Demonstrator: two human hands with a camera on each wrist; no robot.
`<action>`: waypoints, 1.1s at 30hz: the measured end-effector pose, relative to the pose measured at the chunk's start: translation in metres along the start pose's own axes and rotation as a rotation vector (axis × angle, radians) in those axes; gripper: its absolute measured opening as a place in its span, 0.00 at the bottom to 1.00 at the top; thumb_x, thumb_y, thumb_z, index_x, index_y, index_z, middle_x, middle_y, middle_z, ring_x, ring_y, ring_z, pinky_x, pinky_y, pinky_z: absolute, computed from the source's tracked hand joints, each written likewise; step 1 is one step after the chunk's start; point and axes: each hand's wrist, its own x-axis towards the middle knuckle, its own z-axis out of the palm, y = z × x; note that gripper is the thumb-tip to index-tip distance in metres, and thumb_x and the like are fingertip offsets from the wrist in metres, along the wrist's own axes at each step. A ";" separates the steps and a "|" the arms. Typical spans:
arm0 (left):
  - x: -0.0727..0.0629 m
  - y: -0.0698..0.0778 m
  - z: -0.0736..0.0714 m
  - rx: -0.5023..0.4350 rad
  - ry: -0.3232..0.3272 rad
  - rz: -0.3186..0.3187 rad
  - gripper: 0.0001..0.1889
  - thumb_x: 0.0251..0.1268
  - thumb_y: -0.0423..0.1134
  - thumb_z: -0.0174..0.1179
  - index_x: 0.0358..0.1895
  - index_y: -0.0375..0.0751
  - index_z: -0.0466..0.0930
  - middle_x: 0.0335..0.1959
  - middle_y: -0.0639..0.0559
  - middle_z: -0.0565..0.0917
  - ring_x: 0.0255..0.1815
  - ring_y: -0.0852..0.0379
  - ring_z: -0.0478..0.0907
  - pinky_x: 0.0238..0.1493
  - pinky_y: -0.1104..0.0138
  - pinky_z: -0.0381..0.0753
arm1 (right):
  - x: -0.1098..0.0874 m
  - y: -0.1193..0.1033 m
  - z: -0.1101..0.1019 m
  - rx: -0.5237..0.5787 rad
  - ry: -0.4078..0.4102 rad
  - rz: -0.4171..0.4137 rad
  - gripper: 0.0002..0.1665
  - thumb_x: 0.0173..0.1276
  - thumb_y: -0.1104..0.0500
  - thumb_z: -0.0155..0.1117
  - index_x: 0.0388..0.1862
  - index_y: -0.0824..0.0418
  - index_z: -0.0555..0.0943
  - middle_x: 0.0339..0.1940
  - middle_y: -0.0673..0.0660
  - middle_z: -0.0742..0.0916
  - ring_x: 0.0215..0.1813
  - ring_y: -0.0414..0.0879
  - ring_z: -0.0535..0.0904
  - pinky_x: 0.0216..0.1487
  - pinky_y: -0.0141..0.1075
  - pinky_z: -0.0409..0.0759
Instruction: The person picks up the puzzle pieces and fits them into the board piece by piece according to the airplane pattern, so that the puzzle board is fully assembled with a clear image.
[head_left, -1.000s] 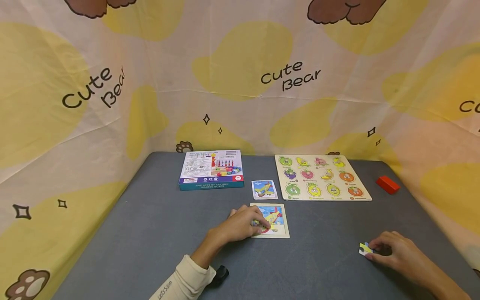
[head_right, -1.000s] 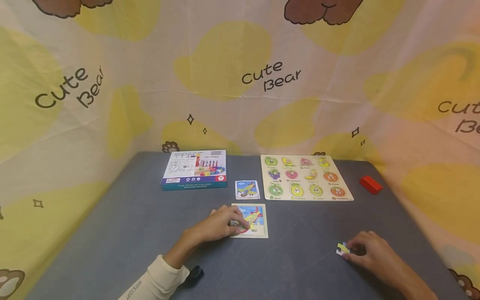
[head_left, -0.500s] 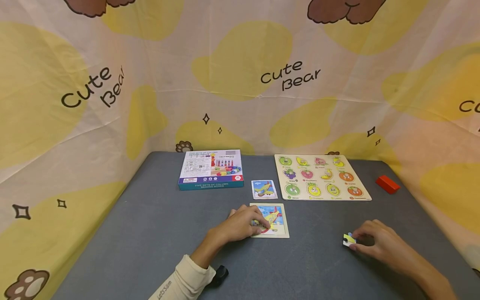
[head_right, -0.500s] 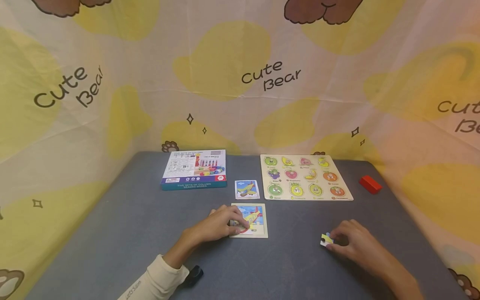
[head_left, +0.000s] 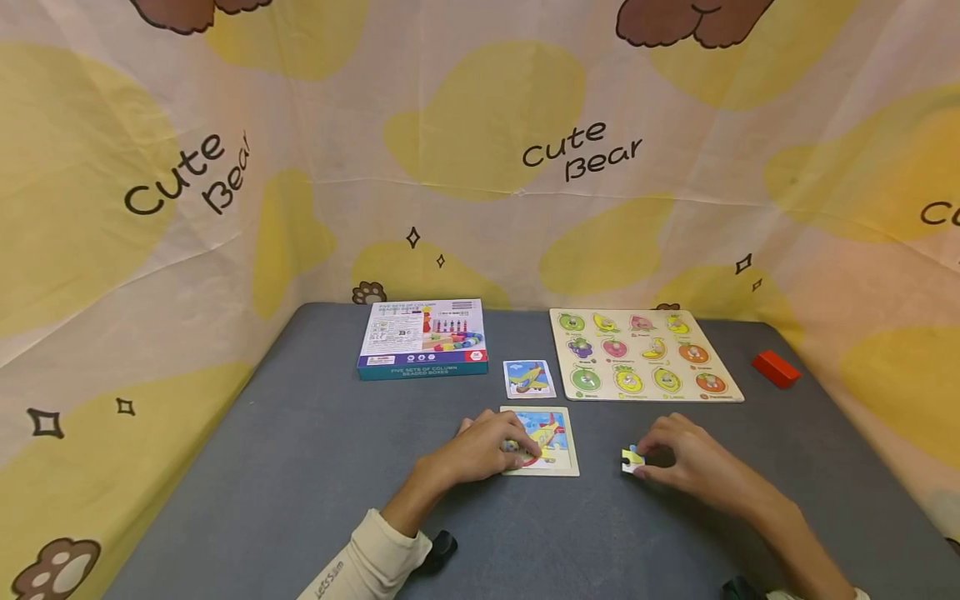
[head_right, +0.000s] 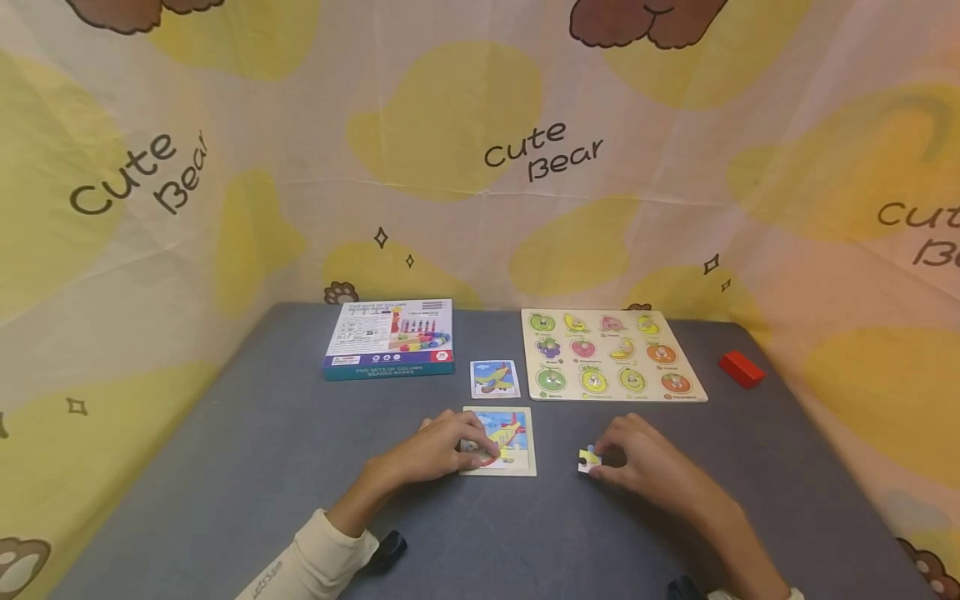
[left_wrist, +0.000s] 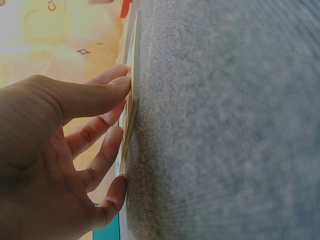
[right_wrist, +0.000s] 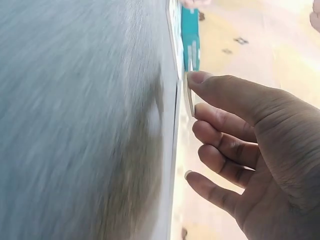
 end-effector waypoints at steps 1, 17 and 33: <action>0.000 0.000 0.000 0.001 0.002 0.000 0.10 0.71 0.39 0.70 0.50 0.56 0.94 0.52 0.61 0.84 0.53 0.58 0.71 0.49 0.54 0.61 | 0.004 -0.003 0.002 0.006 -0.010 -0.006 0.12 0.59 0.49 0.85 0.37 0.46 0.88 0.36 0.35 0.82 0.43 0.33 0.73 0.45 0.36 0.77; 0.000 0.002 -0.001 0.011 -0.002 -0.023 0.11 0.71 0.39 0.70 0.51 0.58 0.94 0.52 0.60 0.84 0.51 0.59 0.71 0.47 0.56 0.61 | 0.048 -0.031 0.029 0.033 -0.164 -0.053 0.11 0.63 0.47 0.82 0.39 0.48 0.90 0.38 0.37 0.81 0.45 0.35 0.72 0.48 0.37 0.76; 0.000 0.001 -0.001 0.006 -0.003 -0.008 0.10 0.72 0.38 0.70 0.50 0.57 0.94 0.51 0.60 0.84 0.51 0.59 0.71 0.48 0.56 0.61 | 0.068 -0.045 0.041 0.084 -0.214 -0.053 0.10 0.65 0.48 0.80 0.40 0.50 0.90 0.38 0.39 0.82 0.45 0.37 0.74 0.50 0.39 0.78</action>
